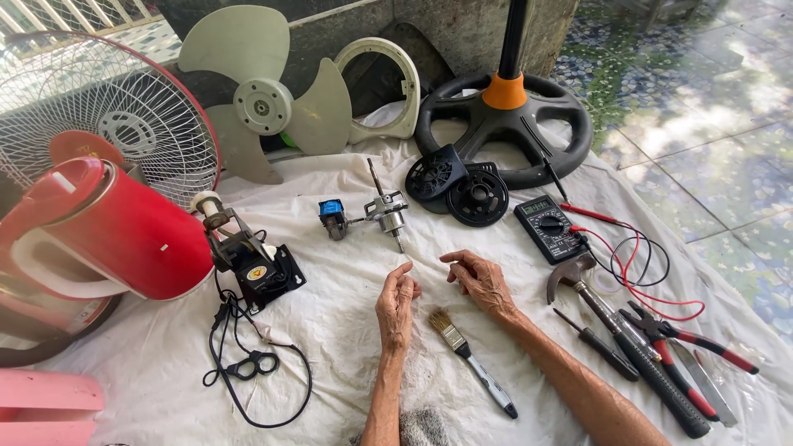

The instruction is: Cleaning a disassembled fan motor using a small brush to remove dust and debris.

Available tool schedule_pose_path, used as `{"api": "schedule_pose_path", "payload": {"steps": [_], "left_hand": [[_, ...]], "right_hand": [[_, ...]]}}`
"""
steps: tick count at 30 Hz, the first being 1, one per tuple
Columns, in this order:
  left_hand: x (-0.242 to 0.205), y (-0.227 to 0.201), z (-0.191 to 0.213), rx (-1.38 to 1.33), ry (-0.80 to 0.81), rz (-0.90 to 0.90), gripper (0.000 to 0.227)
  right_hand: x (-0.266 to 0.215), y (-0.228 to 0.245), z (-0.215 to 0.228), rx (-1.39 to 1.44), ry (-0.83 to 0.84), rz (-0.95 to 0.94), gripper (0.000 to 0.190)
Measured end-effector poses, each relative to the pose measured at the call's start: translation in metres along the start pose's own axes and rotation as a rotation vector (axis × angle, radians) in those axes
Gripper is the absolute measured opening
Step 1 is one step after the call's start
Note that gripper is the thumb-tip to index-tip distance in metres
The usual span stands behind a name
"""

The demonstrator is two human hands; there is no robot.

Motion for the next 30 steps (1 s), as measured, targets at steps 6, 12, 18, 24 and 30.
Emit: {"api": "schedule_pose_path", "payload": {"steps": [6,12,18,24,30], "left_hand": [[0.000,0.005,0.000,-0.032,0.000,0.025,0.032],[-0.001,-0.002,-0.002,-0.020,-0.005,0.008,0.031],[-0.003,-0.005,-0.003,-0.048,-0.025,-0.057,0.029],[-0.002,-0.004,-0.003,-0.033,-0.010,-0.043,0.029],[-0.002,-0.005,-0.003,-0.055,-0.005,-0.038,0.029]], "right_hand": [[0.002,-0.004,-0.002,-0.010,0.004,-0.009,0.023],[0.002,-0.009,-0.002,0.004,0.012,-0.015,0.023],[0.001,-0.005,-0.003,0.000,0.014,-0.006,0.023],[0.000,-0.005,-0.003,-0.004,0.008,-0.005,0.022],[0.001,-0.007,-0.002,-0.035,0.014,-0.021,0.022]]}}
Point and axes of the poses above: each hand's wrist, its own x-axis towards the middle knuckle, its own z-axis out of the back of the hand, y = z × x, the point moved 8 cm from there along x, towards the middle knuckle, and after that the axes turned 4 degrees about -z, right-handed, at the moved point
